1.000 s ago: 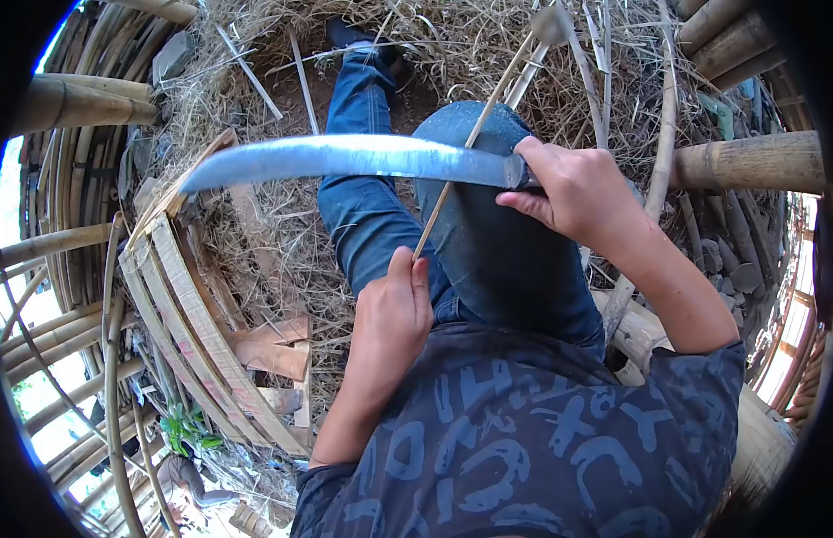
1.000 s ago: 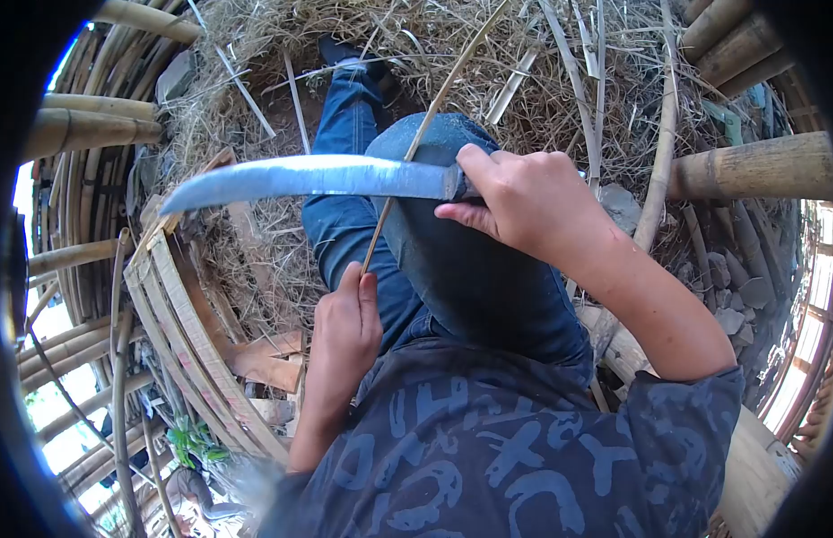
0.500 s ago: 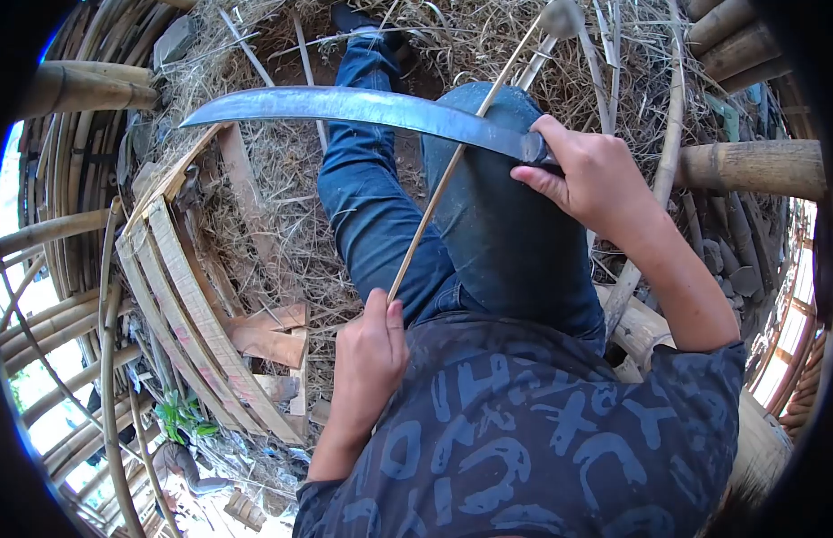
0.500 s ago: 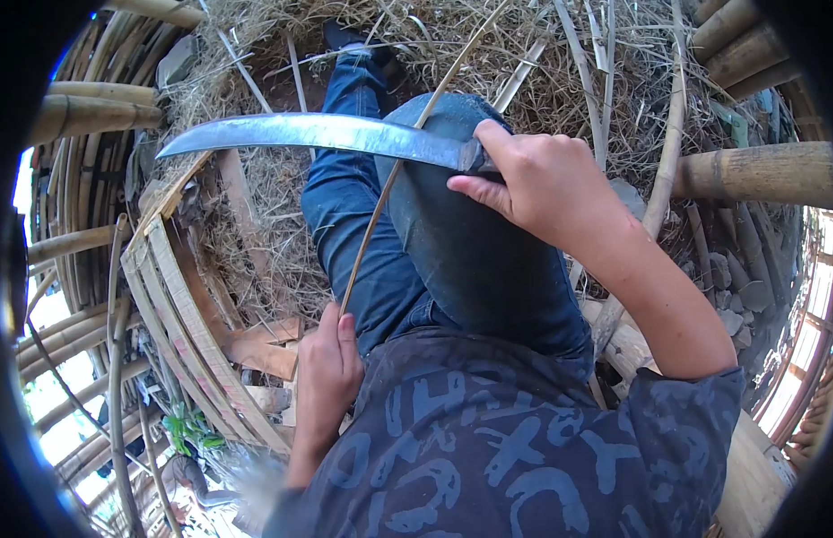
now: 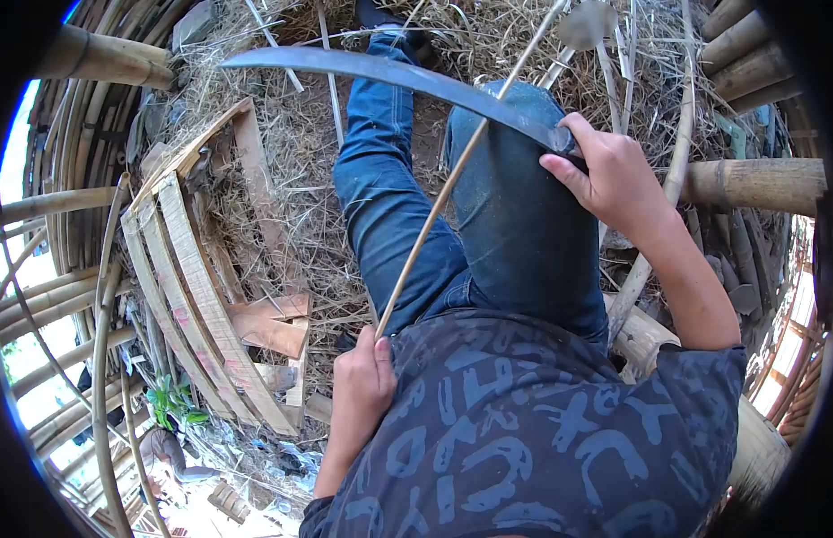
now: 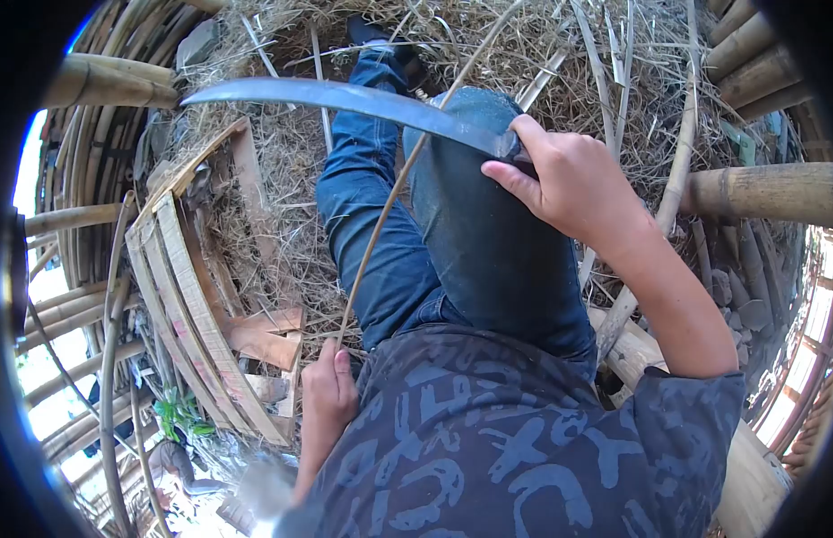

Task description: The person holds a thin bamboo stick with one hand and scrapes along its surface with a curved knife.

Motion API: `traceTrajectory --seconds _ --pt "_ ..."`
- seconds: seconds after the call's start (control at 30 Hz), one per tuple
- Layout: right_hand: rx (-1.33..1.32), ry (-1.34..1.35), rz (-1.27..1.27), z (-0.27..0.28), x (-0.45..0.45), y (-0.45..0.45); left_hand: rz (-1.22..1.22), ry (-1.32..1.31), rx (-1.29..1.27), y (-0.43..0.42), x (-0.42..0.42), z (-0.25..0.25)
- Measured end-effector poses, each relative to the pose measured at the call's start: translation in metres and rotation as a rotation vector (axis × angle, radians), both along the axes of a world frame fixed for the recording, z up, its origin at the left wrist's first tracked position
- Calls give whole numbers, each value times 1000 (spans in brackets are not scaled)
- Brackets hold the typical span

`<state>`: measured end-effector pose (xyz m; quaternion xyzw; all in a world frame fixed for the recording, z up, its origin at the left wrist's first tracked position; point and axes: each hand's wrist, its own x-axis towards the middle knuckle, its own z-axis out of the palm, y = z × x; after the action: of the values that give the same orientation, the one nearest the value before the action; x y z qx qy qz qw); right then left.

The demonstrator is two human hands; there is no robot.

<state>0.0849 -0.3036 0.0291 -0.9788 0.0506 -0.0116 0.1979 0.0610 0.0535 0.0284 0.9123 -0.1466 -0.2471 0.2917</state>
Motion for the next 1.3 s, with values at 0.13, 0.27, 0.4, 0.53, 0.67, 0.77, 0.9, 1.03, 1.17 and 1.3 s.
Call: traceTrajectory --seconds 0.13,0.27,0.4,0.53,0.67,0.77,0.9,1.03,1.17,1.3 --pt "-39 -129 120 1 2 1 -74 -76 -39 -39 16 -2" --pt "-75 -90 77 2 1 -4 -146 -198 -19 -65 38 0" --pt "-45 -74 96 -3 1 -14 -173 -153 -49 -64 42 0" --pt "-14 -45 64 -1 2 -5 -169 -99 -29 -56 38 3" --pt "10 -29 -2 -4 1 -9 -113 -53 7 -33 25 5" --pt "-3 -13 -44 -1 3 -14 -59 -23 20 -6 5 3" --pt "19 -63 -6 2 3 -5 32 -13 -16 12 -14 -2" --pt "112 -125 42 -7 3 -3 14 35 -74 7 -13 -5" --pt "71 -167 81 -4 2 3 -31 -23 -176 -39 12 1" --pt "-2 -108 147 2 2 2 -96 -104 -212 -79 42 -11"
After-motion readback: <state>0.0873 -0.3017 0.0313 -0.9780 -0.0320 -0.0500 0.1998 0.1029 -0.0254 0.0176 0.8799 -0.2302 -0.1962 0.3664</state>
